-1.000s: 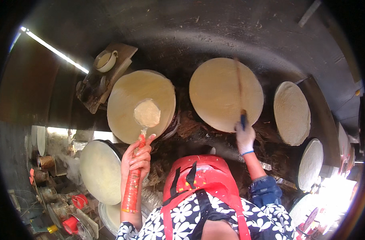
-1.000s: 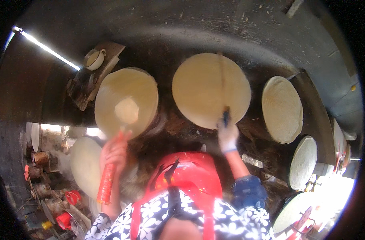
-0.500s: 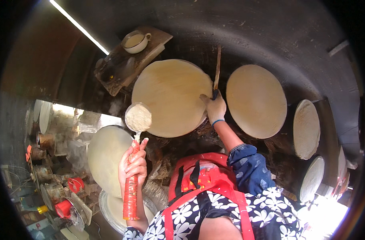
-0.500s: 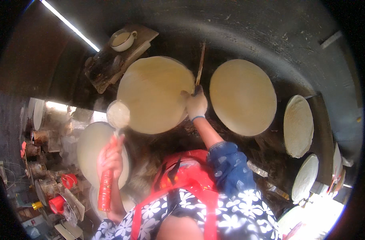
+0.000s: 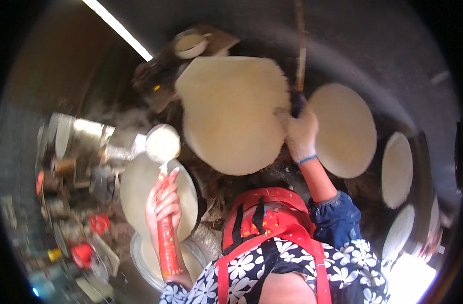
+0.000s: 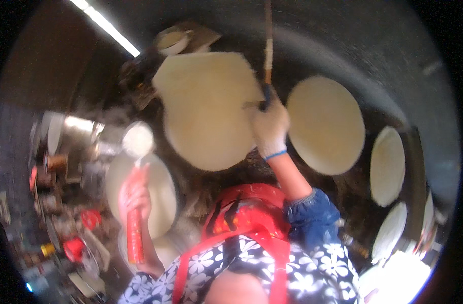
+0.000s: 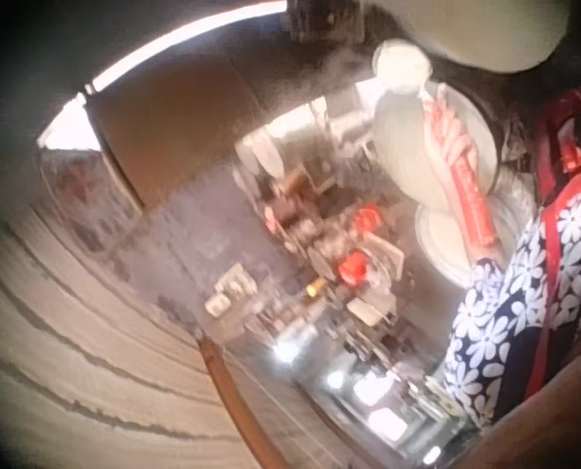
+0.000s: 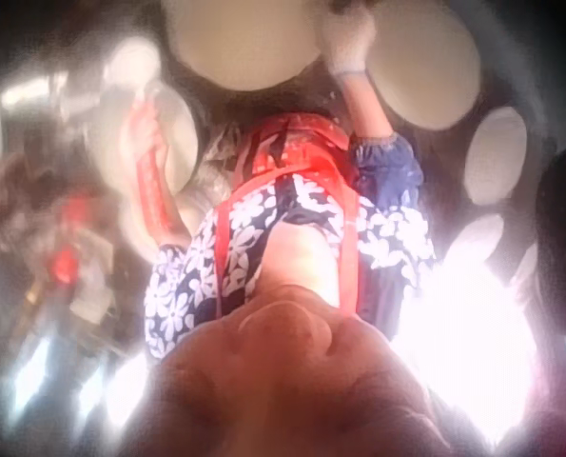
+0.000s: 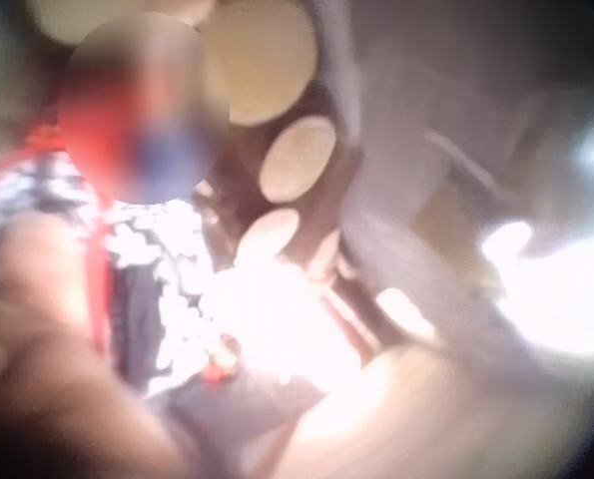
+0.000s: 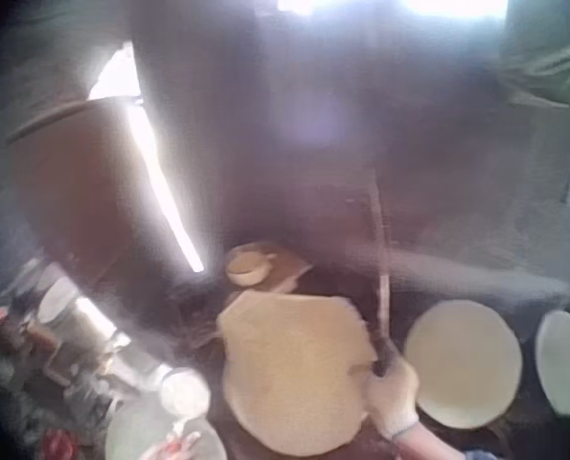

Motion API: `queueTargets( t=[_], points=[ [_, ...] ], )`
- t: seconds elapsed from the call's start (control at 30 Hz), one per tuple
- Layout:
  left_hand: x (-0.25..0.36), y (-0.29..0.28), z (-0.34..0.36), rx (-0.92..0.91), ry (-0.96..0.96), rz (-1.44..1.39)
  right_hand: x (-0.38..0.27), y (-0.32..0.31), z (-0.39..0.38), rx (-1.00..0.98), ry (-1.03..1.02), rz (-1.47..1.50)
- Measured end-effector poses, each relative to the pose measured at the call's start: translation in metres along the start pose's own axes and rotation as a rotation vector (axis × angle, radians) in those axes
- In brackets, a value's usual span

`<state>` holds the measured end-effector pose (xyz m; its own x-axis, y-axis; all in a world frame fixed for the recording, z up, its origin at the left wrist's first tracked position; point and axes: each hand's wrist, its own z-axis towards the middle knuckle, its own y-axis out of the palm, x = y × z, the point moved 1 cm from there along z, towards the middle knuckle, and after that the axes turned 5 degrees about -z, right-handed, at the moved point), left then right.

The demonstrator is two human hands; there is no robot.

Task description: The person ladles batter onto a hot griddle and spreads it into thin round crepes using a wooden spreader. They flip and remove finished crepes, then stack them on a nearby surface while continuing the process.

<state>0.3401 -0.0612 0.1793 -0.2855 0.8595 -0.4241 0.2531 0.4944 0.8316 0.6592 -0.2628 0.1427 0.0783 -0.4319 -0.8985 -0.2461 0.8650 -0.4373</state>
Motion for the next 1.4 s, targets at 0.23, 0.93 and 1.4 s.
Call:
queueTargets(
  t=[0.23, 0.93, 1.4],
  points=[
    [-0.019, 0.012, 0.08, 0.025, -0.144, 0.056, 0.061, -0.019, 0.01, 0.093, 0.138, -0.236],
    [-0.429, -0.078, 0.198, 0.201, -0.518, 0.157, 0.381, -0.647, -0.092, 0.945, 0.566, 0.12],
    [-0.552, -0.128, 0.236, 0.351, -0.597, 0.156, 0.48, -0.69, -0.122, 0.854, 0.661, -0.17]
  ],
)
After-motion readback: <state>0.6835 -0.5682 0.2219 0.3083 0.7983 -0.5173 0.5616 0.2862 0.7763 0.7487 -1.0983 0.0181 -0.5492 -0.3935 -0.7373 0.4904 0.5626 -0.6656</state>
